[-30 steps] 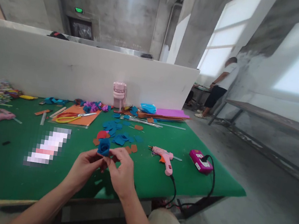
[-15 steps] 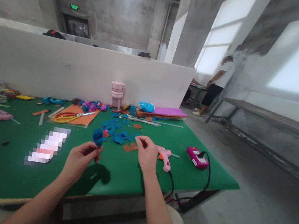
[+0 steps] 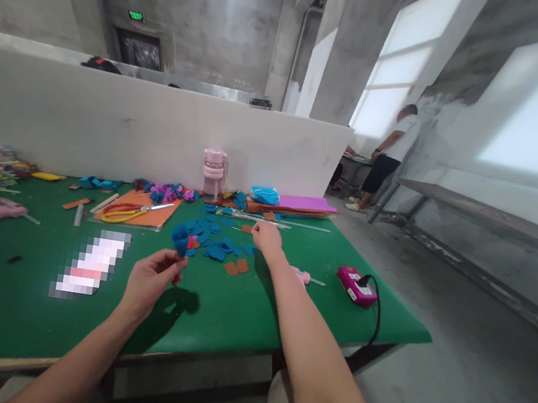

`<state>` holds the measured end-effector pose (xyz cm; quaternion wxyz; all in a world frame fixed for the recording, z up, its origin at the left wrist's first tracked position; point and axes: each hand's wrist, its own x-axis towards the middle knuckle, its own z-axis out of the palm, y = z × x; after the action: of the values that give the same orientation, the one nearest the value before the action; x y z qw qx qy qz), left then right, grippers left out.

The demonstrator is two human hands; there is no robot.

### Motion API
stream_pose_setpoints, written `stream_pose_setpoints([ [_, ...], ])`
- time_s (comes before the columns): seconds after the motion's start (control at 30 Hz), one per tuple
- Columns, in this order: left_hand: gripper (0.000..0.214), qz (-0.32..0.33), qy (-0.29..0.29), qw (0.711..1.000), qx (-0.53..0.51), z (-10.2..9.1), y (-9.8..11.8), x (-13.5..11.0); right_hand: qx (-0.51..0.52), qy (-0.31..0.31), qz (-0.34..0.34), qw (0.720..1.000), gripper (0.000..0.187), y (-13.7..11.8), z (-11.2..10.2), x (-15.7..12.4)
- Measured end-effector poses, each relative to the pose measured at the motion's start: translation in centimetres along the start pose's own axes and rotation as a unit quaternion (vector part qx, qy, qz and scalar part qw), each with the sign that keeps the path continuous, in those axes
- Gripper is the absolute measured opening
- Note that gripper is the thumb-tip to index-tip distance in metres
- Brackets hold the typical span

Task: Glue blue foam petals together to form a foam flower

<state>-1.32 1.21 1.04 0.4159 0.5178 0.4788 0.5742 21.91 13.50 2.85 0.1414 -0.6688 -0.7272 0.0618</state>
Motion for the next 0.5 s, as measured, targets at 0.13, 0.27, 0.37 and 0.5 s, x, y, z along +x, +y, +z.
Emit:
stream_pose_setpoints([
  [0.13, 0.018, 0.006, -0.009, 1.0, 0.008, -0.2, -0.3, 0.1, -0.038, -0.045, -0.016, 0.998, 0.027, -0.5, 0.0, 1.2],
  [0.27, 0.017, 0.005, -0.015, 1.0, 0.02, -0.1, -0.1, -0.1, -0.066, -0.083, -0.007, 0.994, 0.028, -1.2, 0.2, 1.5],
  [0.37, 0.017, 0.004, -0.01, 1.0, 0.025, 0.0, 0.2, -0.3, -0.061, -0.099, -0.039, 0.992, 0.029, -2.3, 0.3, 1.1],
  [0.5, 0.017, 0.012, -0.012, 0.999, 0.029, 0.0, 0.1, -0.2, -0.03, -0.114, -0.115, 0.986, 0.026, -4.8, 1.4, -1.0],
])
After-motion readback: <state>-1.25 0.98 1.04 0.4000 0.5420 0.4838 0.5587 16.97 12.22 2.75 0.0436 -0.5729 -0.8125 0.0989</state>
